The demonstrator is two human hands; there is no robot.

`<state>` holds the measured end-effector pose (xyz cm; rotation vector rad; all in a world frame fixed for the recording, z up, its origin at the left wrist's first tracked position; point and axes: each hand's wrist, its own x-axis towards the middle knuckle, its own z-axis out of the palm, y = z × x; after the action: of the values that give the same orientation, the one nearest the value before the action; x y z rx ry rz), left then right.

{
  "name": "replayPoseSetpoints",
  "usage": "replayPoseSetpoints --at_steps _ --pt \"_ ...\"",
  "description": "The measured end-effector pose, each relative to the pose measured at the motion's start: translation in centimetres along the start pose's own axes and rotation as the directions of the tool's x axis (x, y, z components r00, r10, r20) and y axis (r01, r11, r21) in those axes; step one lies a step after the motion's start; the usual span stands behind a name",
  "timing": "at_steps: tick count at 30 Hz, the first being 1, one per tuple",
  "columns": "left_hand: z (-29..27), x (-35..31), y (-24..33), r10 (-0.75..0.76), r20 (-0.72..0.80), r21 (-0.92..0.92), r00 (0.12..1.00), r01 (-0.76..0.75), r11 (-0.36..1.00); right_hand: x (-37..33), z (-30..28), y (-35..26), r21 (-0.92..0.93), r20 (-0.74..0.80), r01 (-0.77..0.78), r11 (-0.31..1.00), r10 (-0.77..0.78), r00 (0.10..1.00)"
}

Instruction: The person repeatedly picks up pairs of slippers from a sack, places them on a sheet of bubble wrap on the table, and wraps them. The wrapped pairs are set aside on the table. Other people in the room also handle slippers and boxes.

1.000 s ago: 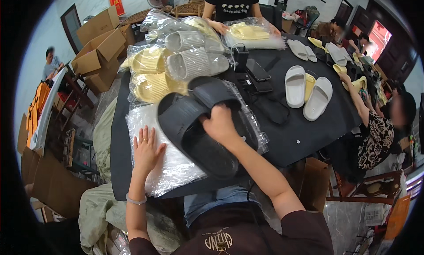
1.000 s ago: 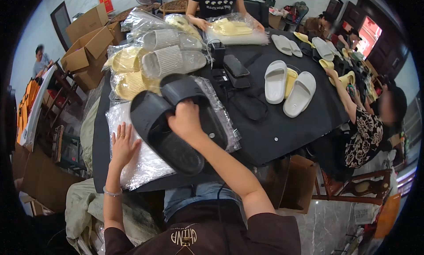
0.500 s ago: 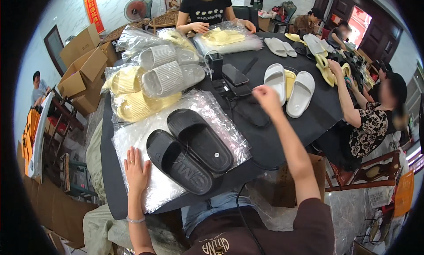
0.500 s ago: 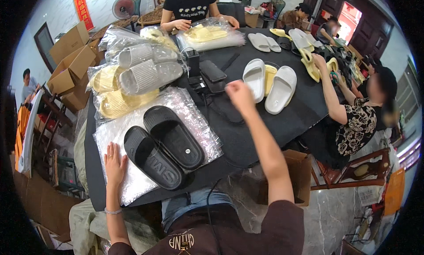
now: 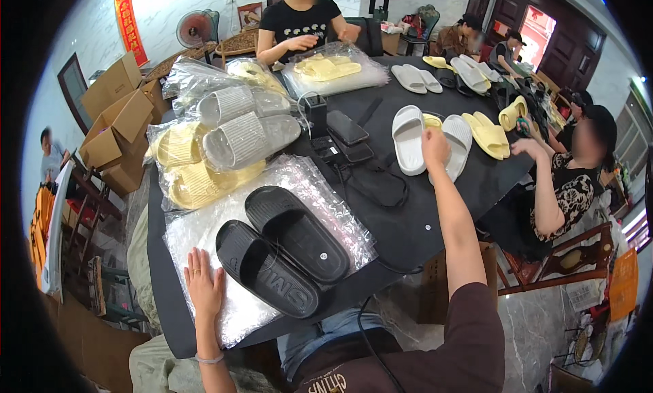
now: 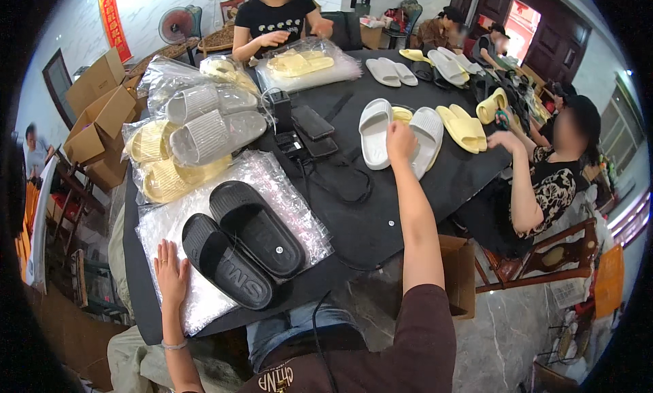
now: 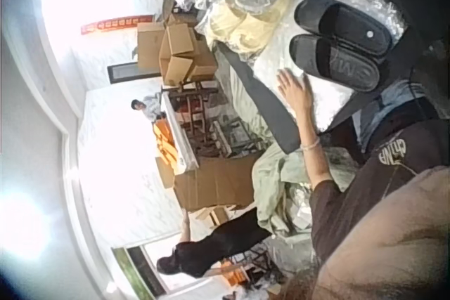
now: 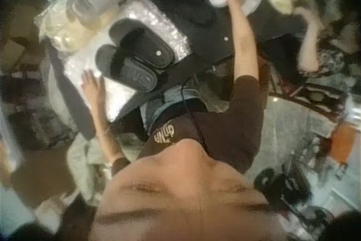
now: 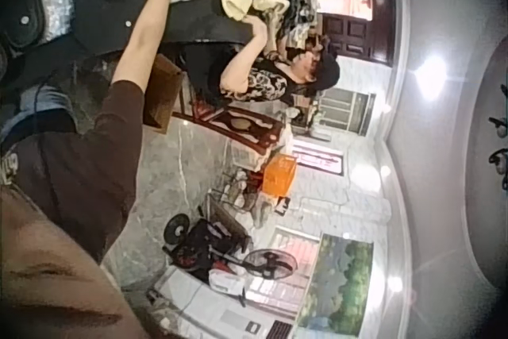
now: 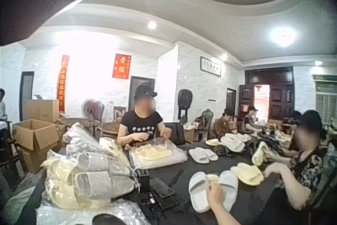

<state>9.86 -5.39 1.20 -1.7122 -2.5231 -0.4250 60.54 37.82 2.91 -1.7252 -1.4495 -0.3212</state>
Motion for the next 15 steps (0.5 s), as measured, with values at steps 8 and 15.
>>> replayPoseSetpoints --at_steps 8,15 --pt "0.0 0.0 -0.1 -0.004 0.013 0.014 1.000 0.004 1.000 5.4 -1.5 6.8 0.966 0.218 -0.257 -0.017 0.584 0.782" --pt "-0.1 0.2 0.0 0.007 0.001 -0.025 1.000 -0.007 1.000 8.0 -1.9 12.4 0.959 0.211 -0.113 -0.260 0.390 0.896"
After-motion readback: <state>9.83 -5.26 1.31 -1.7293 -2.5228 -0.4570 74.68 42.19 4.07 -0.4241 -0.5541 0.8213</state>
